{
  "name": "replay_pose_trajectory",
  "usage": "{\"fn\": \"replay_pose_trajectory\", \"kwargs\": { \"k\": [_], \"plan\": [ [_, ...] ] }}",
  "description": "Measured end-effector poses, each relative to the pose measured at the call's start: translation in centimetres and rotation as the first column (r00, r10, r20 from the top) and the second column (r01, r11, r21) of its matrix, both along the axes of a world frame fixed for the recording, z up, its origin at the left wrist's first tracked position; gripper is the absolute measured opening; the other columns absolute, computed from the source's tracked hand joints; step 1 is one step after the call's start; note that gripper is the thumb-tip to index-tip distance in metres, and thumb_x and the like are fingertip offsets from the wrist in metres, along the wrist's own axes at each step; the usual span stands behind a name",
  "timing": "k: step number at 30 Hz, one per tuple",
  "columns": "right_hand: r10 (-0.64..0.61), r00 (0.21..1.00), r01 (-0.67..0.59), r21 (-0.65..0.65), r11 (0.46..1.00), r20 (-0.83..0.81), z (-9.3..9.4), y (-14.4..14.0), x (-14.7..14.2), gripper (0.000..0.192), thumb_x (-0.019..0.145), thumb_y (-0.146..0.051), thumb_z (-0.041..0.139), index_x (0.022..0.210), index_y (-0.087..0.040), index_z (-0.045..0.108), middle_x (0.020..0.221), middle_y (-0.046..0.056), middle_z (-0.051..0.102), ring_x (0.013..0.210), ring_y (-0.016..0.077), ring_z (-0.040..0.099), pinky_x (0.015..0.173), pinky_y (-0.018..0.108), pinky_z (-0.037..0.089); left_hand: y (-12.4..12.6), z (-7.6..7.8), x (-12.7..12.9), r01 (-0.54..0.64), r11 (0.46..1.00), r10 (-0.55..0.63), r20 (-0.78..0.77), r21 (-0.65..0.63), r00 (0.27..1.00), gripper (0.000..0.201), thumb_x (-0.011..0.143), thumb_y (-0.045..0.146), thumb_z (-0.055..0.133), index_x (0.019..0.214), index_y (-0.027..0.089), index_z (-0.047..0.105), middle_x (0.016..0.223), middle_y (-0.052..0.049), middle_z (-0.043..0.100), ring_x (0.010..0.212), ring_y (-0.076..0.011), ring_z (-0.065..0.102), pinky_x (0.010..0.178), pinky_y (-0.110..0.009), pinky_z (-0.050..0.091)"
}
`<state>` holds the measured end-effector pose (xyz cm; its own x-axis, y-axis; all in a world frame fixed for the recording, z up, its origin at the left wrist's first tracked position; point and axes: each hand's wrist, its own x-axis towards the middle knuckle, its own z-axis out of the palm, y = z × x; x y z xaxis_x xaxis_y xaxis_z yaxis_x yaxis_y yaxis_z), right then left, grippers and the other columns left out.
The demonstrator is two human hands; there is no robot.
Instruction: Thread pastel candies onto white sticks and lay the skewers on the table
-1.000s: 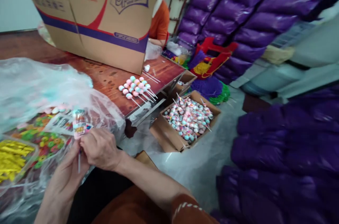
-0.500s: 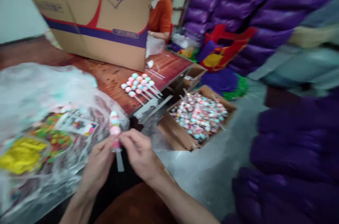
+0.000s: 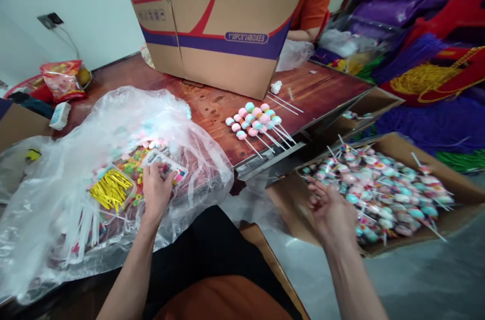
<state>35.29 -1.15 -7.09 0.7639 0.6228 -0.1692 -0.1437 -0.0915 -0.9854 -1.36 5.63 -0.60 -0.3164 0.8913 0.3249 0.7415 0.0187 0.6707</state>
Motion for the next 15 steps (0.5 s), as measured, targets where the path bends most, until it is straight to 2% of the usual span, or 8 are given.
{"fn": "replay_pose_trajectory", "kwargs": {
  "k": [2,3,6,8,10,13,15],
  "plan": [
    [0.042,0.995,-0.043,-0.008,0.999,-0.087,0.0,0.5,-1.9,0.027,0.064,-0.043,0.076,0.075,-0.020,0.068,0.068,0.004,0.062,0.044,0.0084,0.042,0.040,0.026,0.030,0.4,-0.8,-0.7,-0.001,0.999,-0.002,-0.081,-0.037,0.997,0.003,0.082,0.019,0.065,0.080,0.021,0.064,0.085,-0.005,0.061,0.082,-0.0228,0.056,0.082,-0.035,0.043],
    [0.077,0.993,-0.076,0.010,0.997,-0.085,0.3,0.5,-3.7,0.031,0.063,-0.041,0.078,0.081,-0.019,0.069,0.070,0.002,0.063,0.045,0.0082,0.042,0.042,0.025,0.031,0.4,-1.0,-0.9,-0.002,0.999,-0.001,-0.092,-0.039,0.996,0.008,0.084,0.019,0.063,0.076,0.021,0.064,0.082,-0.005,0.061,0.079,-0.0216,0.057,0.079,-0.034,0.042],
    [0.264,0.946,-0.276,0.040,0.960,0.187,2.5,-0.1,-10.5,0.024,0.079,-0.038,0.069,0.094,-0.019,0.070,0.072,0.001,0.065,0.058,0.0132,0.055,0.054,0.027,0.044,0.2,-1.3,-0.9,0.008,1.000,-0.008,0.015,0.000,1.000,0.010,0.085,0.024,0.064,0.077,0.020,0.069,0.079,-0.004,0.066,0.075,-0.0190,0.059,0.075,-0.031,0.043],
    [0.417,0.840,-0.472,0.088,0.877,0.349,4.3,-0.2,-14.9,0.016,0.087,-0.032,0.063,0.093,-0.020,0.072,0.078,0.003,0.069,0.071,0.0163,0.063,0.068,0.030,0.050,-0.2,-0.9,-0.8,0.018,0.999,-0.022,0.167,0.031,0.986,0.013,0.085,0.030,0.066,0.082,0.020,0.072,0.079,-0.004,0.068,0.072,-0.0173,0.060,0.071,-0.028,0.044],
    [0.554,0.720,-0.649,0.125,0.750,0.418,5.8,0.4,-18.3,0.015,0.090,-0.030,0.060,0.092,-0.020,0.072,0.087,0.005,0.071,0.079,0.0179,0.065,0.074,0.031,0.051,-0.9,-0.1,-0.5,0.018,0.999,-0.031,0.312,0.045,0.950,0.017,0.084,0.035,0.068,0.083,0.019,0.073,0.075,-0.003,0.068,0.067,-0.0157,0.059,0.065,-0.026,0.044],
    [0.678,0.686,-0.723,0.136,0.678,0.265,6.8,2.4,-21.8,0.020,0.083,-0.032,0.068,0.098,-0.019,0.070,0.090,0.004,0.070,0.071,0.0153,0.061,0.066,0.027,0.050,-2.6,1.1,0.5,0.066,0.997,-0.078,0.458,0.043,0.886,0.018,0.080,0.037,0.073,0.082,0.019,0.074,0.073,-0.003,0.068,0.065,-0.0151,0.059,0.062,-0.024,0.045],
    [0.740,0.664,-0.744,0.198,0.638,0.111,7.1,3.7,-23.1,0.018,0.079,-0.034,0.070,0.086,-0.017,0.069,0.077,0.001,0.067,0.064,0.0134,0.057,0.061,0.025,0.048,-4.0,1.6,1.3,0.064,0.996,-0.088,0.539,0.063,0.837,0.018,0.076,0.035,0.078,0.084,0.020,0.074,0.079,-0.003,0.069,0.071,-0.0154,0.061,0.066,-0.024,0.047]
  ]
}}
